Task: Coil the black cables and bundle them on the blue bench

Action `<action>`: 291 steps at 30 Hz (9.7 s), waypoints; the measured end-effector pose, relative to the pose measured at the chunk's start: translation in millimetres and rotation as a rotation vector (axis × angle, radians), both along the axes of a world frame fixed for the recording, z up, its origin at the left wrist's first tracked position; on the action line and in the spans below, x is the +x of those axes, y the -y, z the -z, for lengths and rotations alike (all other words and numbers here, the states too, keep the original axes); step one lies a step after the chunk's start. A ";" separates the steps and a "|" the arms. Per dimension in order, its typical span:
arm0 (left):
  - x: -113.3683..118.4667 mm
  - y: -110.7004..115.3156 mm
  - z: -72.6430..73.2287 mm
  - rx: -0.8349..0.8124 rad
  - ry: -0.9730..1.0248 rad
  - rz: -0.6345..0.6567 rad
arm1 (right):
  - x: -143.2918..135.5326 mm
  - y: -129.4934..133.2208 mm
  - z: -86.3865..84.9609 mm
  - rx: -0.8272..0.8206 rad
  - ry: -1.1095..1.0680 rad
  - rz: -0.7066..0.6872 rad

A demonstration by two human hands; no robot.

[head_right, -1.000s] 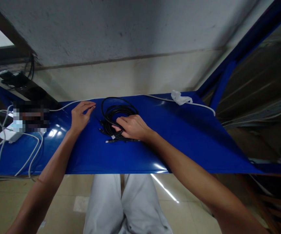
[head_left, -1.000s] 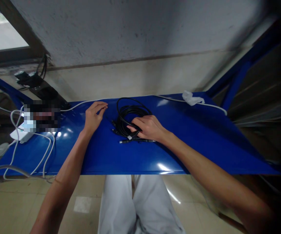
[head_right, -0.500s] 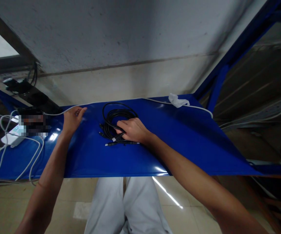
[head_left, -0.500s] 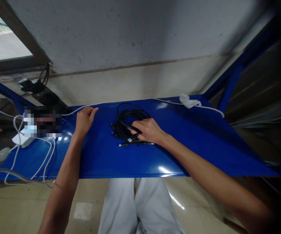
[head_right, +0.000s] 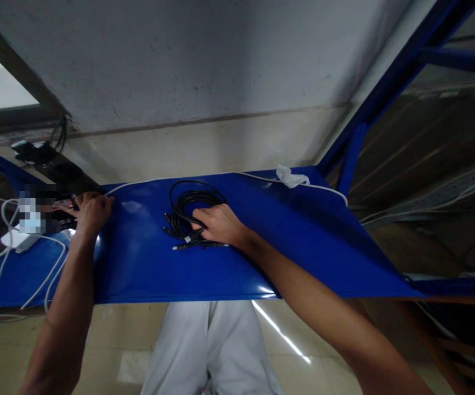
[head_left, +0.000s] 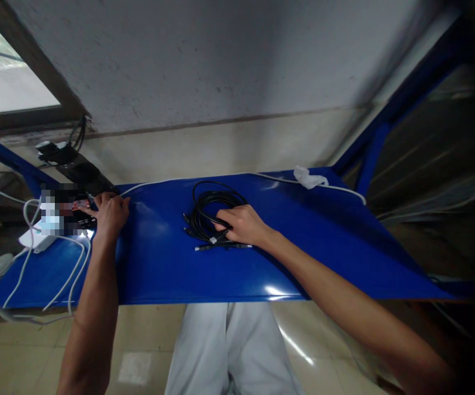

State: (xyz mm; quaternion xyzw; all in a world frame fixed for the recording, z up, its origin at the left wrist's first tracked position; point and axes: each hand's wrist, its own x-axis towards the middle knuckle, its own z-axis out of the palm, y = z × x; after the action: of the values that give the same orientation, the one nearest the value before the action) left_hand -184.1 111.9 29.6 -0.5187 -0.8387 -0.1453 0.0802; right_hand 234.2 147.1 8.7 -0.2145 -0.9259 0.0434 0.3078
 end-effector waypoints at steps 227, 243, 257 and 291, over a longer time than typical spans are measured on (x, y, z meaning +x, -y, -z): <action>199.7 -22.7 -6.6 0.391 0.580 1.165 | -1.2 -5.7 -9.9 -0.050 -0.350 0.139; 196.5 -21.0 -14.5 0.436 0.581 1.197 | -1.5 -10.7 1.2 0.048 -0.340 0.079; 200.6 -21.2 -9.8 0.448 0.597 1.220 | 1.3 -12.0 -1.9 0.099 -0.278 0.145; 199.8 -23.7 -4.3 0.417 0.524 1.273 | 6.3 -21.3 2.1 -0.049 -0.248 0.167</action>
State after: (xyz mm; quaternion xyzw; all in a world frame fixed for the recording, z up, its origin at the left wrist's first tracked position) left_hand 15.7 135.6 33.9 -0.8291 -0.3200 -0.4406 -0.1265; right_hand 240.5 168.4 6.6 -0.2913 -0.8584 0.0663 0.4170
